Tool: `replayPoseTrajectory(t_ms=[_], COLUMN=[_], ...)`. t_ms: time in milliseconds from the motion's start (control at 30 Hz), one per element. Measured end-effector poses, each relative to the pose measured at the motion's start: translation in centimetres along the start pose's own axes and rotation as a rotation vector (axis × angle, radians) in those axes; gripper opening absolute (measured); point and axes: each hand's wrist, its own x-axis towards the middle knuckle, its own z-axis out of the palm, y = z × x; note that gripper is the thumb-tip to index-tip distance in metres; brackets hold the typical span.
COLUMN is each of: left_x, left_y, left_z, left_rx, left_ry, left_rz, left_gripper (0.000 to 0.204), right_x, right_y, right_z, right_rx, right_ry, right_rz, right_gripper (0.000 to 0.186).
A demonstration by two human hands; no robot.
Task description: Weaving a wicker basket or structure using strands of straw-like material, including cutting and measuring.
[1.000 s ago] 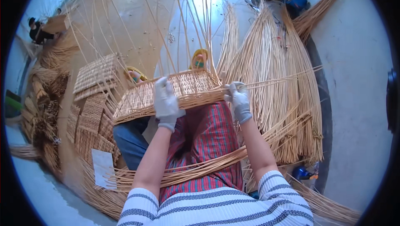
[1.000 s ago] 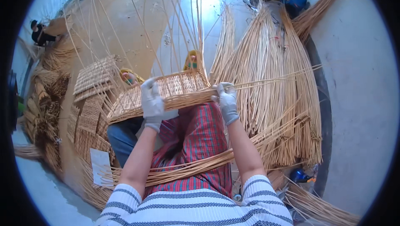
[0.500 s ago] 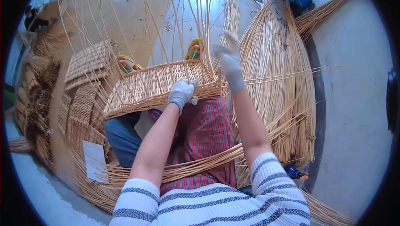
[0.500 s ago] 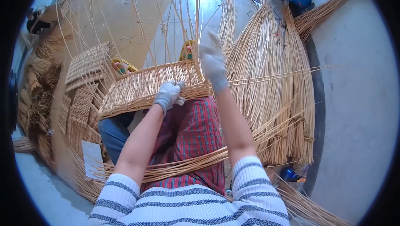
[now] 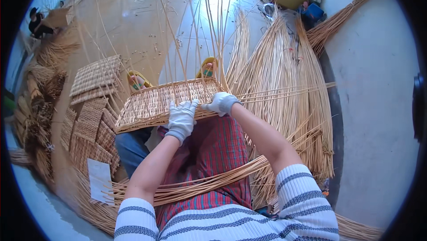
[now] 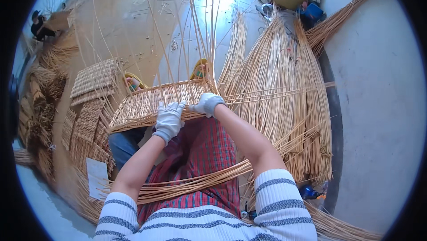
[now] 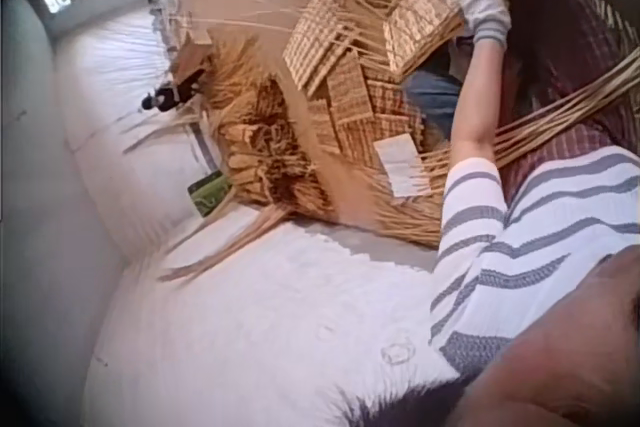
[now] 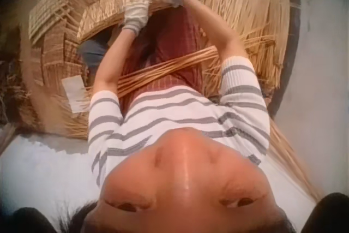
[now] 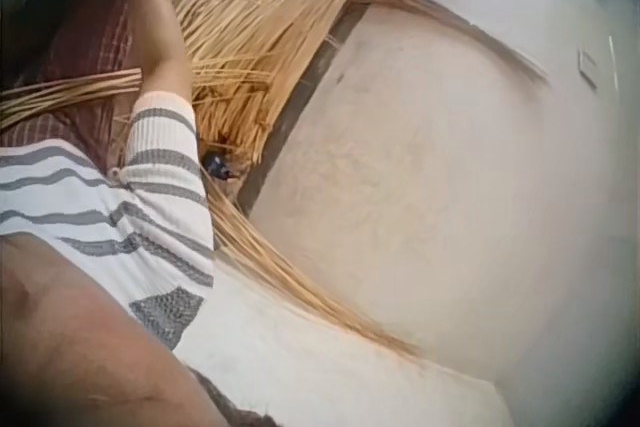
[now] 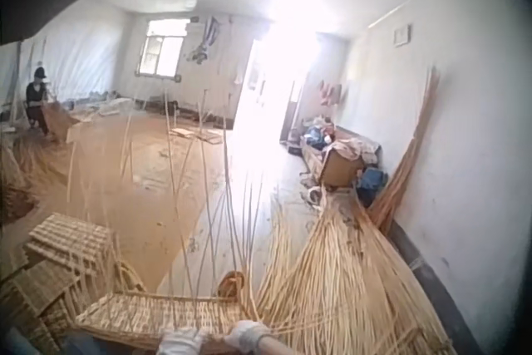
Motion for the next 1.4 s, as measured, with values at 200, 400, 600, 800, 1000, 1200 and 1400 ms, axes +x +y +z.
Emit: replayPoseTrajectory(t_ms=[200, 400, 600, 800, 1000, 1200, 1400], left_x=[0.2, 0.7, -4.8, -15.0, -20.9, -18.4, -18.3], left_y=[-0.7, -1.3, -4.0, -6.3, -14.3, -12.4, -16.3], left_z=[1.3, 1.8, -0.5, -1.1, -2.2, -3.7, 1.0], left_rx=[-0.162, -0.120, -0.748, -1.087, -0.519, -0.867, -0.927], left_ry=[0.194, 0.152, 0.405, 0.045, 0.426, 0.313, 0.857], left_rz=[0.024, 0.082, 0.108, 0.059, -0.290, -0.003, -0.725], left_gripper=[0.063, 0.075, 0.046, 0.024, 0.011, 0.008, 0.010], right_x=[1.5, 0.8, -12.7, -14.8, -12.6, -10.6, -5.2], right_y=[-1.2, 0.1, -3.9, -2.9, -2.2, -9.4, -7.8], right_z=[0.8, 1.1, 9.9, 15.1, 10.6, 12.4, 9.6], right_rx=[-0.132, -0.069, -0.055, 0.021, 0.247, 1.345, 1.666], right_ry=[0.248, 0.169, 0.412, -0.049, 1.166, 0.180, 0.656], right_rz=[0.042, -0.083, -0.599, -0.633, -0.545, -0.905, -0.557], right_gripper=[0.086, 0.073, 0.028, 0.017, 0.013, 0.029, 0.015])
